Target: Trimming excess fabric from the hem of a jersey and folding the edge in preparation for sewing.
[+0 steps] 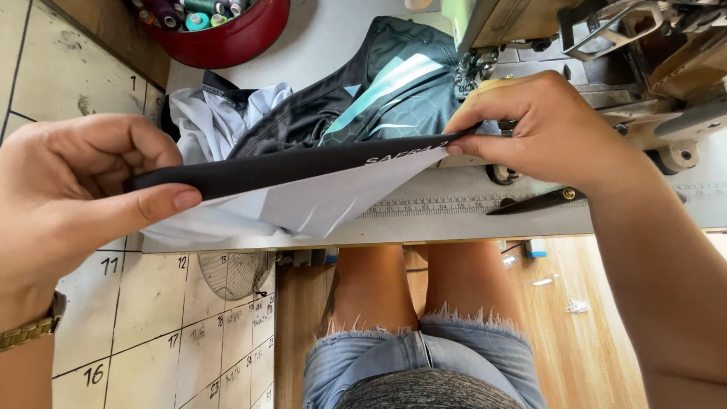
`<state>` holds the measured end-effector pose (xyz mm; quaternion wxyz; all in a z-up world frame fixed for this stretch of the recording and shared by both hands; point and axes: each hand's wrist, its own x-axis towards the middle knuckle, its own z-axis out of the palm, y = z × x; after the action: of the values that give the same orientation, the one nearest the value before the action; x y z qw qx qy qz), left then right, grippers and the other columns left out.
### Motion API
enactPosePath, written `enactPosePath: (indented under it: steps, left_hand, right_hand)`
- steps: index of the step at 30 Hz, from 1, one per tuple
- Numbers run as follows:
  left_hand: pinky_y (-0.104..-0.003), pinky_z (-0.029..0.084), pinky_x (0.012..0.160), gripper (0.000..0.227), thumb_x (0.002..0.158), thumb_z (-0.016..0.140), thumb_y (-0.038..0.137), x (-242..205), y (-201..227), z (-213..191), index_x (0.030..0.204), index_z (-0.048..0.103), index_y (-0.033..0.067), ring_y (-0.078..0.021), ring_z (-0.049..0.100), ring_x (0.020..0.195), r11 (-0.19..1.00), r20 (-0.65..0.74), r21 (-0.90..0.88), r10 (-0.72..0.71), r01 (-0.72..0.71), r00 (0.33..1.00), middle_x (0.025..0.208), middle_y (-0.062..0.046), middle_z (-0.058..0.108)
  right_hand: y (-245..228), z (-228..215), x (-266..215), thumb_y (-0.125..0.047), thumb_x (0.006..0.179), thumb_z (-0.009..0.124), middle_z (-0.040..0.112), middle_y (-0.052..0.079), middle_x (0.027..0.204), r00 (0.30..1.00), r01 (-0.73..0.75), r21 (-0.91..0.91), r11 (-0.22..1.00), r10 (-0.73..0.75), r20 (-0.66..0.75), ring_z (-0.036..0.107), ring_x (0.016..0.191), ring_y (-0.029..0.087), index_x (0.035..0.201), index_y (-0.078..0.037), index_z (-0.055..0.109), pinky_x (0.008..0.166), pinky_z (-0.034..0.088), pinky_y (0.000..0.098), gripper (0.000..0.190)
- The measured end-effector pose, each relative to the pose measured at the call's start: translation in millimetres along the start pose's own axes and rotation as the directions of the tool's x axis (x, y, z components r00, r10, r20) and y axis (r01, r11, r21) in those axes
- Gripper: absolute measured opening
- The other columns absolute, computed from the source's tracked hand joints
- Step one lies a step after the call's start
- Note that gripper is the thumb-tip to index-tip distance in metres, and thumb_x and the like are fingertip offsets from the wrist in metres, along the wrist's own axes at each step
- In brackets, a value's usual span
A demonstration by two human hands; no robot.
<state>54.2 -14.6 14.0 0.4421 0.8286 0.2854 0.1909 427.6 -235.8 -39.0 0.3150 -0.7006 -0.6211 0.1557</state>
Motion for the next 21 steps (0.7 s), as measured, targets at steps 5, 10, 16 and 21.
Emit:
enactPosePath:
  steps: [5,10,16,21]
  left_hand:
    - [-0.024,0.027,0.051,0.018,0.094,0.082,0.011,-0.7,-13.1,-7.2,0.09,0.068,0.0002,-0.0107,0.042,0.056,0.987,-0.051,0.086,0.14,-0.136,0.989,0.071,-0.007,0.06]
    - [-0.029,0.027,0.057,0.021,0.088,0.08,0.015,-5.1,-29.6,-29.3,0.086,0.063,0.0029,-0.0142,0.038,0.054,0.955,0.034,0.16,0.248,-0.25,0.968,0.06,-0.003,0.043]
    - [-0.028,0.031,0.055,0.018,0.08,0.085,0.015,-29.2,-23.4,-40.1,0.088,0.073,0.0041,-0.0146,0.039,0.058,0.955,-0.002,0.26,0.148,-0.142,0.989,0.062,-0.002,0.038]
    - [-0.03,0.034,0.049,0.019,0.077,0.082,0.021,-27.5,-23.5,-44.0,0.085,0.076,0.005,-0.0166,0.041,0.046,0.921,0.065,0.312,0.224,-0.233,0.972,0.053,-0.004,0.045]
  right_hand:
    - [-2.9,-0.7,3.8,-0.009,0.087,0.094,0.08,-0.001,0.098,0.998,-0.059,0.02,0.998,0.059,-0.001,0.067,0.096,0.008,0.106,-0.012,0.086,0.069,0.05,0.0237,0.02]
    - [-5.1,-4.6,12.1,-0.012,0.091,0.091,0.08,-0.002,0.103,0.992,-0.117,-0.011,0.993,0.117,0.039,0.067,0.096,0.008,0.109,-0.013,0.087,0.072,0.049,0.0246,0.019]
    - [-36.4,-4.4,36.0,-0.012,0.084,0.092,0.086,-0.002,0.101,0.987,-0.057,-0.072,0.996,0.067,0.148,0.076,0.095,0.009,0.106,-0.015,0.088,0.087,0.055,0.0262,0.023]
    - [-78.0,6.1,59.1,-0.016,0.083,0.094,0.085,-0.001,0.092,0.95,0.252,-0.05,0.967,-0.237,0.202,0.077,0.081,0.01,0.105,-0.014,0.087,0.072,0.056,0.03,0.022]
